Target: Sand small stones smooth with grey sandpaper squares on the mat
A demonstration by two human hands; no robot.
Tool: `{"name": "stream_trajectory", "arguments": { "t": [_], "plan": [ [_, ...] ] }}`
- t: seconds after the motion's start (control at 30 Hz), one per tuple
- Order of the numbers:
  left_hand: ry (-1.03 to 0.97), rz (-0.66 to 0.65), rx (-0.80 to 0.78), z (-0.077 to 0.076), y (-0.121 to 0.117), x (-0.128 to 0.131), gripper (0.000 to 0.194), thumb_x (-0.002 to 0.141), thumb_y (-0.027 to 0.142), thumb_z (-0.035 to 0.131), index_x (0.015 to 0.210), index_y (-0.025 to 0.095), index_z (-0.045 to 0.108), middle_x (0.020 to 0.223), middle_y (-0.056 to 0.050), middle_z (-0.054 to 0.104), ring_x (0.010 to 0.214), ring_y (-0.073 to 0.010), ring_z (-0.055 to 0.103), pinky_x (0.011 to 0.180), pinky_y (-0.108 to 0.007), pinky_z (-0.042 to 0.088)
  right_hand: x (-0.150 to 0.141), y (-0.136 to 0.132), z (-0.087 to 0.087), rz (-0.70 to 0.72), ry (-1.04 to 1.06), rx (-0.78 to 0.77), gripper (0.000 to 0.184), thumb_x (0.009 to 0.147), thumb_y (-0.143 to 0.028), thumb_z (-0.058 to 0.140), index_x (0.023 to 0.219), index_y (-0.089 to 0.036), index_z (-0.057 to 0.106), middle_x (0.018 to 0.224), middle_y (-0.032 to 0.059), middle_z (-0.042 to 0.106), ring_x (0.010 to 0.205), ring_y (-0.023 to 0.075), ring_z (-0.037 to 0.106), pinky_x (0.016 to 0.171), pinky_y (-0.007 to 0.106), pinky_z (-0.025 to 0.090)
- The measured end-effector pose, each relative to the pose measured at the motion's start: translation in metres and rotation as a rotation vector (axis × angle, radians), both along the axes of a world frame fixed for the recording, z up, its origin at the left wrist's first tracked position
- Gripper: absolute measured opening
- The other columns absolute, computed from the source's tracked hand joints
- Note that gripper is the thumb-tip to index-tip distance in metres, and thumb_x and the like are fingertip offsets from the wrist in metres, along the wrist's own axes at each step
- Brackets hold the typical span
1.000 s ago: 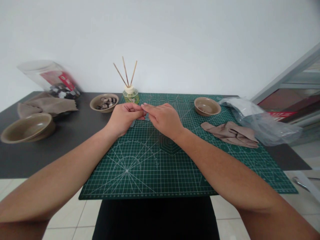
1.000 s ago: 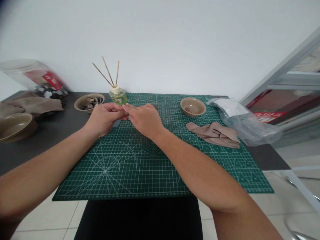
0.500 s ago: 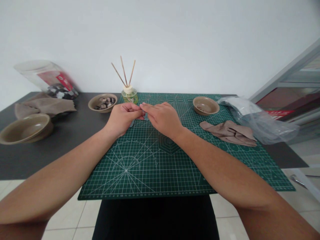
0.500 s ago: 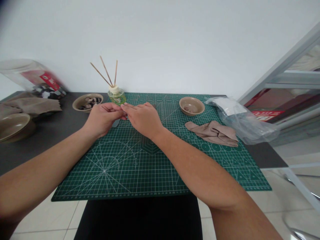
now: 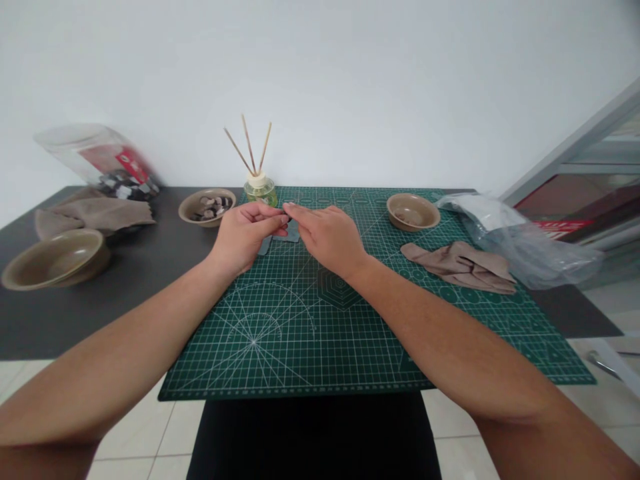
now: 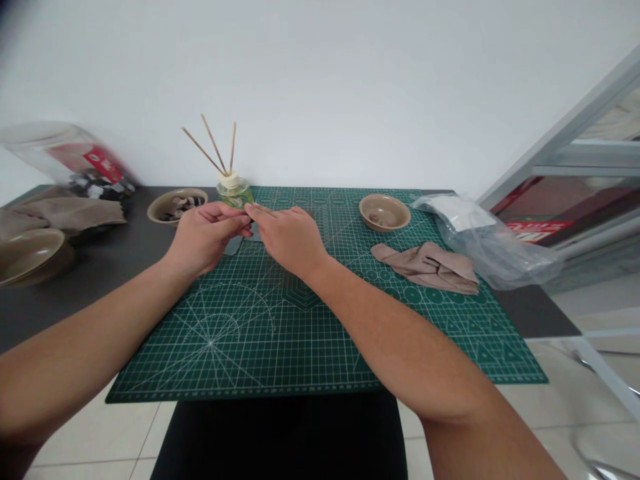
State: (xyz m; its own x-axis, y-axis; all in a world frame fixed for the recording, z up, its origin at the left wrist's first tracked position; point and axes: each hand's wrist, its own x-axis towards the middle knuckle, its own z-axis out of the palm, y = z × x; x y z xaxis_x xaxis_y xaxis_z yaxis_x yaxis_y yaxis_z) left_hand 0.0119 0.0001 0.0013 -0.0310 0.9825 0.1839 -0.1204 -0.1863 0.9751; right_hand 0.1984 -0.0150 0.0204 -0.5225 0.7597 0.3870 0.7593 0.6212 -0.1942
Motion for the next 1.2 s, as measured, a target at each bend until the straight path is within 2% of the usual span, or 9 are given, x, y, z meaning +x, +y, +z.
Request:
{"name": "stream_trajectory", "arguments": {
  "t": [0.27, 0.4, 0.63, 0.8, 1.03, 1.2],
  "plan": [
    [0.039, -0.025, -0.051, -0.002, 0.001, 0.000, 0.014, 0.069, 0.009, 0.084, 0.070, 0.019, 0.074, 0.070, -0.002, 0.079, 0.061, -0.0149, 0.073, 0.067, -0.029, 0.066, -0.004, 0.001, -0.003, 0.027, 0.007, -0.015, 0.053, 0.112, -0.010, 0.047, 0.162, -0.019, 0.059, 0.160, 0.0084, 0.066, 0.135, 0.0218, 0.075, 0.111, 0.037, 0.060],
    [0.042, -0.062, -0.012, -0.005, 0.002, -0.002, 0.014, 0.071, 0.010, 0.084, 0.071, 0.019, 0.074, 0.070, -0.002, 0.079, 0.061, -0.0149, 0.074, 0.066, -0.027, 0.064, -0.004, 0.003, -0.005, 0.049, 0.028, 0.022, 0.053, 0.110, -0.009, 0.050, 0.159, -0.022, 0.063, 0.160, 0.0070, 0.067, 0.134, 0.0204, 0.075, 0.113, 0.036, 0.059],
    [0.058, -0.015, 0.114, -0.003, 0.001, -0.002, 0.015, 0.072, 0.011, 0.083, 0.077, 0.019, 0.071, 0.061, 0.002, 0.073, 0.055, -0.0122, 0.069, 0.059, -0.023, 0.058, 0.000, 0.002, 0.001, -0.029, 0.010, -0.040, 0.049, 0.112, -0.013, 0.047, 0.156, -0.019, 0.066, 0.149, 0.0102, 0.076, 0.127, 0.0257, 0.078, 0.106, 0.037, 0.061],
    [0.095, -0.032, 0.108, -0.003, 0.003, -0.003, 0.015, 0.077, 0.016, 0.080, 0.083, 0.021, 0.067, 0.059, 0.005, 0.069, 0.054, -0.0140, 0.068, 0.058, -0.027, 0.063, -0.001, 0.001, -0.001, -0.081, 0.076, -0.054, 0.046, 0.112, -0.015, 0.045, 0.151, -0.018, 0.070, 0.144, 0.0118, 0.079, 0.123, 0.0265, 0.080, 0.099, 0.037, 0.062],
    [0.083, -0.053, 0.099, -0.010, 0.004, -0.002, 0.020, 0.071, 0.014, 0.082, 0.083, 0.019, 0.067, 0.068, 0.002, 0.075, 0.062, -0.0141, 0.075, 0.066, -0.027, 0.067, -0.004, 0.005, -0.010, 0.055, 0.153, -0.002, 0.041, 0.111, -0.015, 0.051, 0.147, -0.017, 0.071, 0.146, 0.0108, 0.078, 0.130, 0.0221, 0.077, 0.110, 0.035, 0.059],
    [0.098, -0.090, 0.040, -0.006, 0.001, -0.003, 0.023, 0.074, 0.022, 0.089, 0.081, 0.018, 0.067, 0.074, -0.001, 0.079, 0.069, -0.0181, 0.080, 0.073, -0.033, 0.071, 0.000, 0.006, -0.010, 0.059, 0.121, 0.007, 0.044, 0.110, -0.012, 0.053, 0.150, -0.020, 0.070, 0.151, 0.0077, 0.075, 0.134, 0.0206, 0.075, 0.113, 0.036, 0.059]
  ]
}}
